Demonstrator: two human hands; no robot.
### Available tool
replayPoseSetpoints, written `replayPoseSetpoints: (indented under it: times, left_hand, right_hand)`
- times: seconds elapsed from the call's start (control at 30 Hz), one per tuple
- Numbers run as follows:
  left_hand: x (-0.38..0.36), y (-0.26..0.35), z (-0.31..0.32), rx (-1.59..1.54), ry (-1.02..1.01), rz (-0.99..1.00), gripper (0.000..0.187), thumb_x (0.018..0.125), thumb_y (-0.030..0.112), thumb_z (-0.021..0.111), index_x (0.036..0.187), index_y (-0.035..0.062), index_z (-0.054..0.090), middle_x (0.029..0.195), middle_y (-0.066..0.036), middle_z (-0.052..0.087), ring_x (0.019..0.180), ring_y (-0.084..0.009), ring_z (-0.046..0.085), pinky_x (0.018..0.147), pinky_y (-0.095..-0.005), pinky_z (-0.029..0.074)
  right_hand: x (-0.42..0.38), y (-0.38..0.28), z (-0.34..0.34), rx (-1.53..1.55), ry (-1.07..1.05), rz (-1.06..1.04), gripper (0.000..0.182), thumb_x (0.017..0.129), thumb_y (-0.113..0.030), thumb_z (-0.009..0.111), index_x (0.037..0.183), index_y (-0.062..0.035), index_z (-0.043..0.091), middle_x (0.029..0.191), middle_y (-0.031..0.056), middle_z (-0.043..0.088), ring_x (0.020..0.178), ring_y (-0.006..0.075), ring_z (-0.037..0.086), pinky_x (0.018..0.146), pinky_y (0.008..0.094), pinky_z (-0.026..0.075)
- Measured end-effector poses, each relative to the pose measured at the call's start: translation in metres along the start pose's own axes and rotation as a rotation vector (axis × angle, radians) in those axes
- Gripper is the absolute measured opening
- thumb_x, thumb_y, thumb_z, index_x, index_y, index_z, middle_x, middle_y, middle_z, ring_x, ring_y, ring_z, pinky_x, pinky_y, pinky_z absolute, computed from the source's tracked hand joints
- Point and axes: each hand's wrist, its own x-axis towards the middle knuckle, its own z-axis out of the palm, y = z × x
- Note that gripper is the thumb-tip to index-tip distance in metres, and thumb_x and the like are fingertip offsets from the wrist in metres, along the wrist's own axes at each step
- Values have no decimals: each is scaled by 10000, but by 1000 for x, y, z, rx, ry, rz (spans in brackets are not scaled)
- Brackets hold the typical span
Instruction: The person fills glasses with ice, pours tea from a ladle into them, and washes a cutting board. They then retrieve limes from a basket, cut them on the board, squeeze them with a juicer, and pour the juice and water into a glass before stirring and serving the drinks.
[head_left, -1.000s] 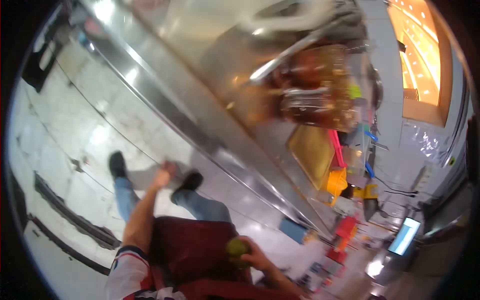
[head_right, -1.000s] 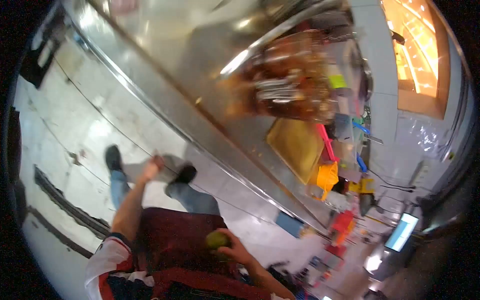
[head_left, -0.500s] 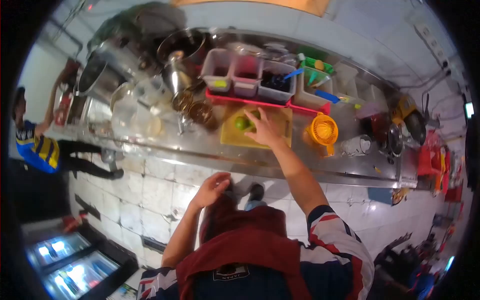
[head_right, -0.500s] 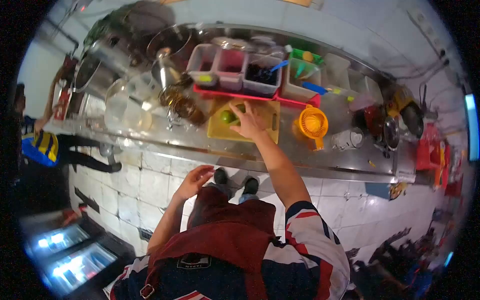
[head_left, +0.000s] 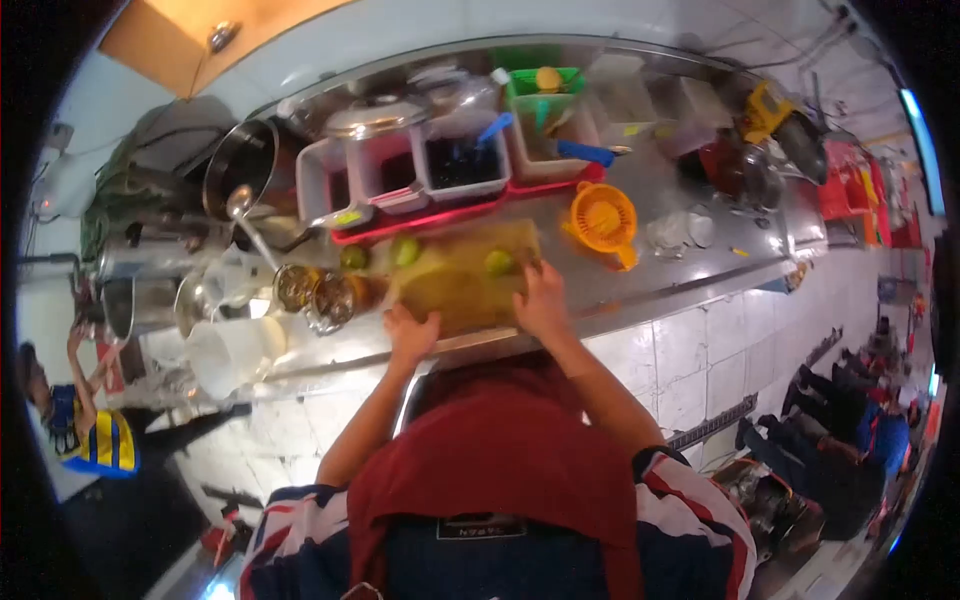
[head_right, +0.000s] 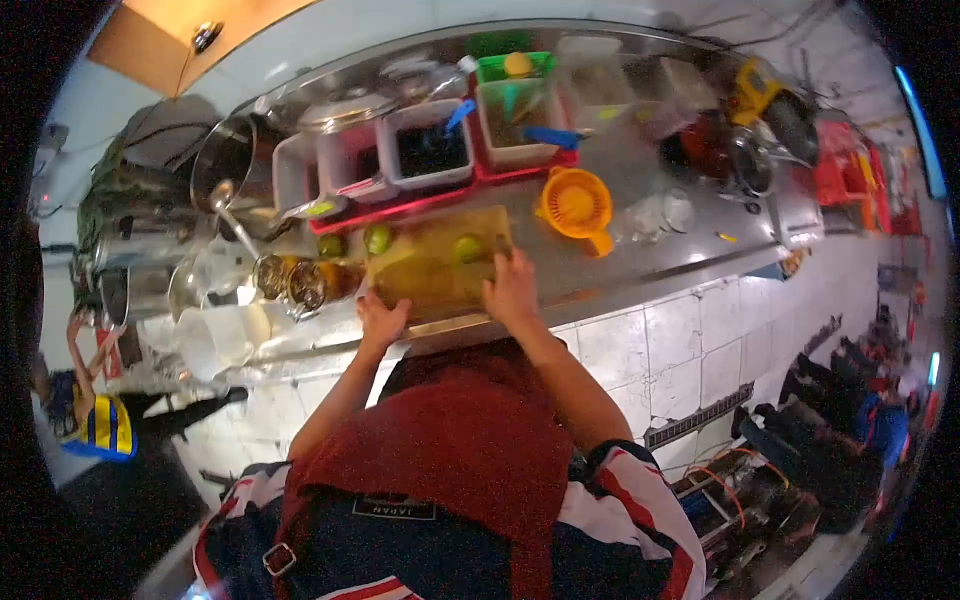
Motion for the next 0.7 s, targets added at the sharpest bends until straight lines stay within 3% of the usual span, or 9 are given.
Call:
replayPoseSetpoints:
  times: [0.07,0.13,0.2,0.3,0.4,0.47,0.57,0.63,0.7]
  left_hand:
    - [-15,-11,-9,26,-53,-50,891,733,398,697,1359,-87,288,1279,-364,354,1240,-492,345,1049,-524,323]
    - [-22,3,-26,-33,-16,241,838,740,329,708,1354,-78,308,1231,-338,394,1198,-482,384,1022,-517,357]
    - [3,11,-26,-46,355,501,698,768,192,682,1336,-45,351,1204,-326,416,1131,-489,426,991,-514,379]
    - [32,59,-65,-72,443,401,637,779,137,637,1314,-56,349,1233,-328,431,1130,-491,451,964,-504,411]
    - [58,75,-69,314,212,270,678,761,112,648,1337,-34,322,1316,-339,389,1222,-473,411,1028,-516,373]
    - [84,56,-48,324,95,214,702,752,116,656,1352,-13,314,1322,-317,399,1226,-462,413,1022,-514,381]
    - [78,66,-45,379,-75,170,748,746,119,661,1388,19,290,1330,-280,417,1226,-457,421,1012,-519,393]
    - [63,79,-51,432,-132,185,768,748,118,657,1409,30,274,1333,-266,425,1222,-464,425,1006,-526,396]
    - [46,82,-51,372,-86,453,686,757,161,662,1359,74,343,1325,-278,447,1179,-434,485,984,-564,384]
  right_hand:
    - [-11,12,-2,-10,-51,-36,575,813,-215,646,1325,-42,450,1373,253,385,1258,419,394,1044,473,362]
    - [6,20,-25,52,63,-153,508,817,-183,646,1279,-41,490,1352,235,424,1257,397,414,1036,462,376]
    - [37,-3,-87,103,285,-259,456,816,-149,646,1240,-43,517,1318,216,465,1235,378,444,1028,452,385]
    - [97,-47,-167,-117,524,-396,428,794,-166,670,1189,-56,548,1238,196,521,1177,356,494,985,453,410]
    - [145,-46,-172,-365,455,-429,372,819,-204,625,1163,-69,575,1177,160,568,1123,324,531,918,444,437]
    - [171,-31,-163,-630,-7,-328,303,867,-213,535,1131,-85,608,1152,125,597,1098,299,547,881,432,441]
    - [195,-26,-161,-672,-169,-329,283,891,-179,458,1084,-85,642,1105,127,624,1071,296,562,861,436,446]
    - [197,-22,-166,-688,-94,-345,268,890,-185,462,1039,-80,658,1086,130,629,1063,295,569,857,436,447]
    - [202,-18,-167,-704,-26,-374,261,889,-191,465,995,-76,674,1066,134,633,1055,293,575,852,437,448]
